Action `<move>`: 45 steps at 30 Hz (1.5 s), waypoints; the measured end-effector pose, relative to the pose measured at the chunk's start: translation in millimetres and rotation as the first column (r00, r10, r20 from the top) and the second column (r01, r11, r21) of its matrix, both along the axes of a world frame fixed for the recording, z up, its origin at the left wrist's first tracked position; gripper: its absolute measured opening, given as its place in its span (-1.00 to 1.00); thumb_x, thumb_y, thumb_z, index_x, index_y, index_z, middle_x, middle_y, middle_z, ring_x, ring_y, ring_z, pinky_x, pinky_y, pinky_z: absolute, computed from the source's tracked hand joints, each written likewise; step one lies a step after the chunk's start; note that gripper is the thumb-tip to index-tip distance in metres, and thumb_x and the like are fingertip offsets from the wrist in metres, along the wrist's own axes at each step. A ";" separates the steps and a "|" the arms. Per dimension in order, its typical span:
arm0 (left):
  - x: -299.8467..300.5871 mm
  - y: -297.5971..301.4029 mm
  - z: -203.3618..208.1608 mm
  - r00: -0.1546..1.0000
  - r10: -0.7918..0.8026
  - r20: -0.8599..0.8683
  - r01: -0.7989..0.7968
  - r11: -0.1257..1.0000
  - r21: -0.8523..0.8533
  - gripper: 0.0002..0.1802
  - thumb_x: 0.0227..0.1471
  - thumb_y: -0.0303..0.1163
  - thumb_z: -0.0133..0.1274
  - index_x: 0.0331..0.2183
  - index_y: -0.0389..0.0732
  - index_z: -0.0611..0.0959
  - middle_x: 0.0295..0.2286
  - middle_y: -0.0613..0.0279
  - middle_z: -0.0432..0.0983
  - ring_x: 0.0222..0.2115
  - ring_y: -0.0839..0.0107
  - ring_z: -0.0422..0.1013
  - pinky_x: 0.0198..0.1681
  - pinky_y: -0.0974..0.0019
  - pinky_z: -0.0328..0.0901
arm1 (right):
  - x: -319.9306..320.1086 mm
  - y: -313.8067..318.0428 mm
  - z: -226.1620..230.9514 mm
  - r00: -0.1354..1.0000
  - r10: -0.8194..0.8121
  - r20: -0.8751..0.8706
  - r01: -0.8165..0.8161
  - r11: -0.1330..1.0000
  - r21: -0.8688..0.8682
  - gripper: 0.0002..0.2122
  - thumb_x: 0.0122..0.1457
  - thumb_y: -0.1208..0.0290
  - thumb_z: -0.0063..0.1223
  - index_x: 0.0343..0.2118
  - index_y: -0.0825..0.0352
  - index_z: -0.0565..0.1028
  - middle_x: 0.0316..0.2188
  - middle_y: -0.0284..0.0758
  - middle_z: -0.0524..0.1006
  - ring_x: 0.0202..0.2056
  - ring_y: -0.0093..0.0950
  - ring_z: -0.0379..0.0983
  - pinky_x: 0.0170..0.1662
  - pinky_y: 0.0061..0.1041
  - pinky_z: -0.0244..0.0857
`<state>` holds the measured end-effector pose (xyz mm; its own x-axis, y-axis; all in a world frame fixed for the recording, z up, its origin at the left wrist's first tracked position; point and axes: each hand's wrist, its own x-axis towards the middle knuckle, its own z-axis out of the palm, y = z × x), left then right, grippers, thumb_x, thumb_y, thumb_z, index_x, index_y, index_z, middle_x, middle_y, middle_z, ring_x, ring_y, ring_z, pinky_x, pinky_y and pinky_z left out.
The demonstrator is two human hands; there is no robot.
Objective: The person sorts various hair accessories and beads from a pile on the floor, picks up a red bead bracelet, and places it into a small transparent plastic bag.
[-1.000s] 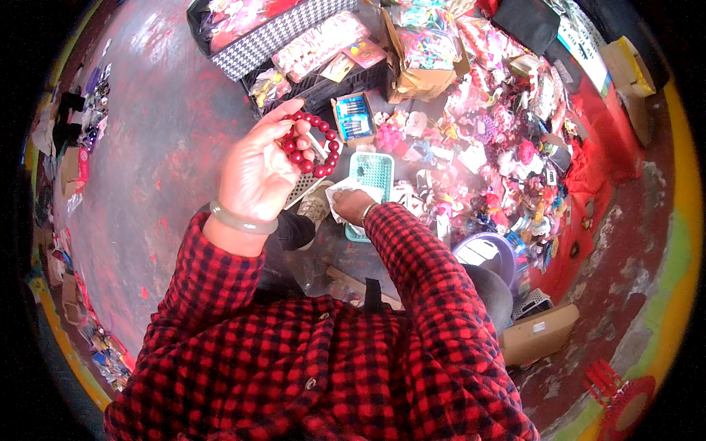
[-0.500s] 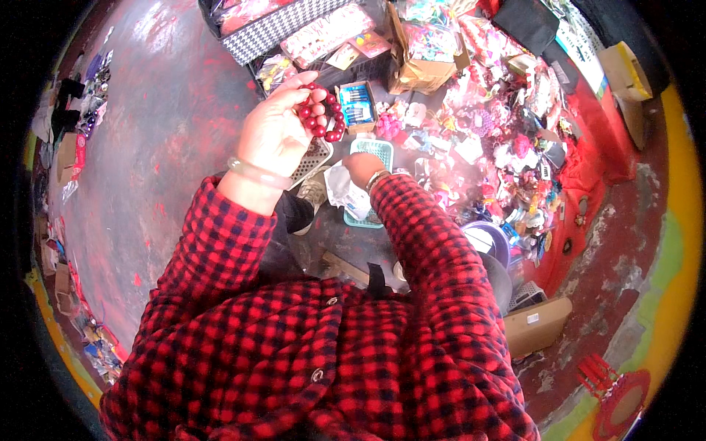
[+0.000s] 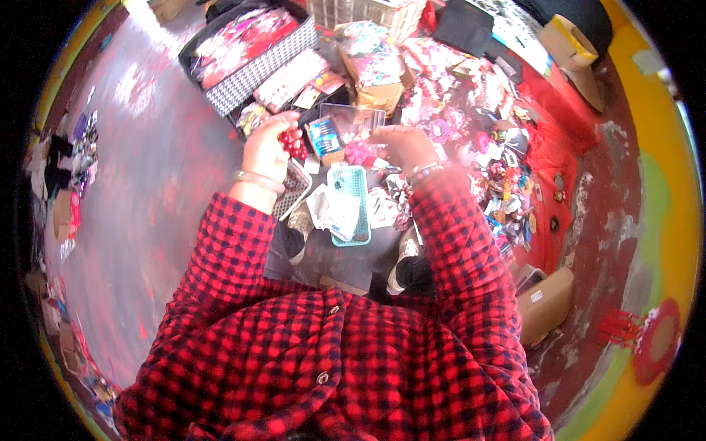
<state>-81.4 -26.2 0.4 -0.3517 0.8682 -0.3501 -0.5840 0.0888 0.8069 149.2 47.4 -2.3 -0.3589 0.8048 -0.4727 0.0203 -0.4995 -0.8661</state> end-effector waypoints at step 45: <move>79.5 22.5 -7.9 0.900 -0.396 0.182 0.347 0.904 0.251 -0.62 0.11 -0.19 -0.16 -0.19 -0.31 0.46 -0.29 0.18 0.42 -0.25 0.42 0.33 -0.22 0.31 0.27 | 63.3 1.8 27.2 0.689 -0.491 -0.533 0.570 0.822 -0.020 -0.92 -0.11 0.59 0.01 -0.53 0.25 0.39 -0.44 -0.31 0.49 -0.63 -0.56 0.33 -0.61 -0.65 0.16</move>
